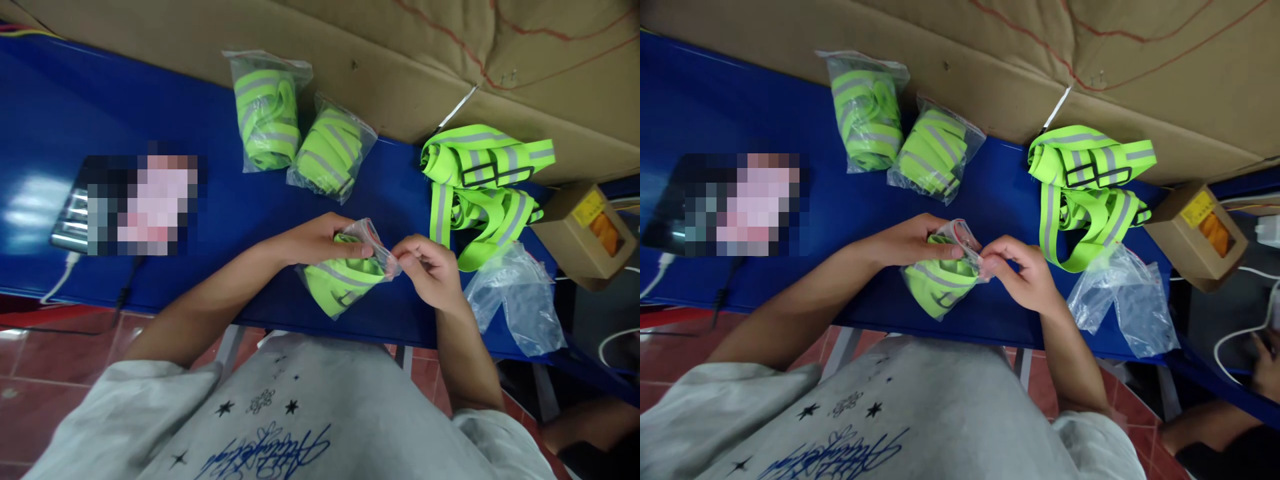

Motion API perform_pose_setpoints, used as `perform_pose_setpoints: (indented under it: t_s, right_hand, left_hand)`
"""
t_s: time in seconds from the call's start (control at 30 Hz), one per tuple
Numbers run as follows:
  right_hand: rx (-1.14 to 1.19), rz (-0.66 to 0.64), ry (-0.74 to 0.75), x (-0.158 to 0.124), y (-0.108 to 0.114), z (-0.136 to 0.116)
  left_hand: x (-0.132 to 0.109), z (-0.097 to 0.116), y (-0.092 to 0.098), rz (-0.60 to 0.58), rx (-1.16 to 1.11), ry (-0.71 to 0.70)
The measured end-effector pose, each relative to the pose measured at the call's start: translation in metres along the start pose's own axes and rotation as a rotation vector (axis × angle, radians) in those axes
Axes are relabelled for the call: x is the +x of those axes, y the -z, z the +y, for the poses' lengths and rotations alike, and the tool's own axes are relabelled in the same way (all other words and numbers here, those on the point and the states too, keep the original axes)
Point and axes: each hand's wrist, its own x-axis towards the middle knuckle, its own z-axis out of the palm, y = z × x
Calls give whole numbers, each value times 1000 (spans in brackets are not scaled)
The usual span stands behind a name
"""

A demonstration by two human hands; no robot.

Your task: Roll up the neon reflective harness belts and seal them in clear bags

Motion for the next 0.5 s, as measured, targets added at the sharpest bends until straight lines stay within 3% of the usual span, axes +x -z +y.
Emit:
perform_pose_setpoints:
  t_s: [0.13,0.2,0.3,0.43,0.5]
  right_hand:
    - [-324,72,104,4,14,-2]
    - [-390,15,115,4,20,-1]
    - [-298,-69,30,1,22,1]
    - [-40,75,-148,0,15,0]
    - [52,-4,-235,2,13,-3]
  left_hand:
    - [-2,3,1,54,-117,7]
    - [-4,4,3,120,-234,-32]
    - [-7,3,8,167,-349,-130]
    - [-10,3,11,56,-301,-135]
    - [-11,6,9,16,-236,-100]
